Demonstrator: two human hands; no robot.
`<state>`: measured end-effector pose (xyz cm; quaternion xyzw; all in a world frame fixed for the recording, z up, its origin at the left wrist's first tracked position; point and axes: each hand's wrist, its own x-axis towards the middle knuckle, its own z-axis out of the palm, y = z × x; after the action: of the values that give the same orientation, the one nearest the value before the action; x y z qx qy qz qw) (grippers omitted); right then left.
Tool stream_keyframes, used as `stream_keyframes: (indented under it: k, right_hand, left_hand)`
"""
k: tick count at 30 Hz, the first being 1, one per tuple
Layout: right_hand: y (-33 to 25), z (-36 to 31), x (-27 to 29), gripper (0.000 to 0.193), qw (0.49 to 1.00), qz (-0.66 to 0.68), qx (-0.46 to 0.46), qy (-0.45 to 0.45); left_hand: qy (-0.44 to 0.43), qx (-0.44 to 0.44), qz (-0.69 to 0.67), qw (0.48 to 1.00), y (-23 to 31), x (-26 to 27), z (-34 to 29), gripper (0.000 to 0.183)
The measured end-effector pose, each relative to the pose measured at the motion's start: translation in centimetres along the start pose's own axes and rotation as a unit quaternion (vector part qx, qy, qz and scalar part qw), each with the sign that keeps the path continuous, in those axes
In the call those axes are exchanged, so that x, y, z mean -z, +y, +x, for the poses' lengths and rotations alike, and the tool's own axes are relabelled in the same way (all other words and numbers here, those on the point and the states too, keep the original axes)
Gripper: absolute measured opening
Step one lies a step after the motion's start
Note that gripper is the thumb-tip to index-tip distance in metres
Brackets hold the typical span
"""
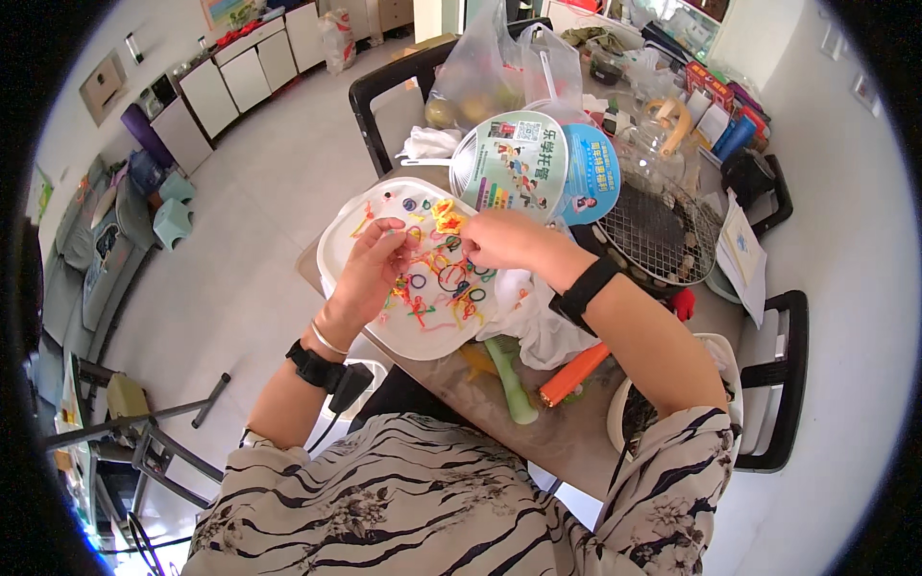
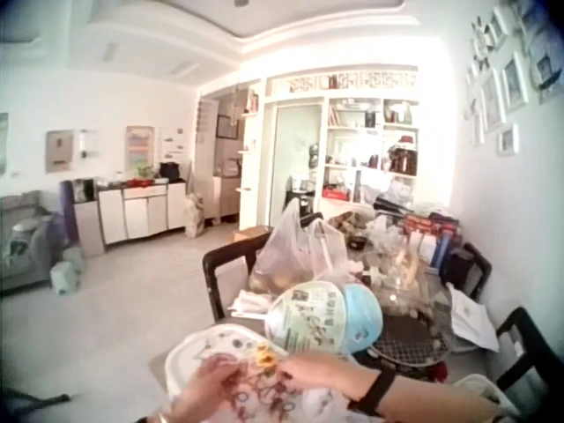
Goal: The person sorts various hair ties and clips into a heart-shaped tray and a small plastic container.
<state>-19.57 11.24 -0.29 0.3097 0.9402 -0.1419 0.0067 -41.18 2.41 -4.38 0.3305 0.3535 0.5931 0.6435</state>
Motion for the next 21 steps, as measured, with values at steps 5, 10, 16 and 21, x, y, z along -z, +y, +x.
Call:
stream_keyframes:
  k: [5,10,16,21]
  right_hand:
    - [-0.4,0.7,-1.0,0.014,0.997,-0.064,-0.024,-0.034]
    - [-0.9,1.0,-0.6,0.014,0.996,-0.07,-0.041,-0.041]
    - [-2.0,0.1,1.8,0.018,0.996,0.058,-0.057,0.042]
    - [-4.4,-0.1,2.2,0.018,0.978,0.191,-0.031,0.077]
  left_hand:
    - [0.009,0.024,-0.047,0.999,-0.5,0.2,-0.7,0.02]
    - [0.007,0.015,-0.06,0.998,-1.0,0.2,-1.0,0.019]
    - [-0.036,0.066,-0.038,0.996,-1.5,-0.7,-0.9,0.017]
    - [-0.043,0.064,-0.061,0.995,-2.0,-2.4,-0.9,0.026]
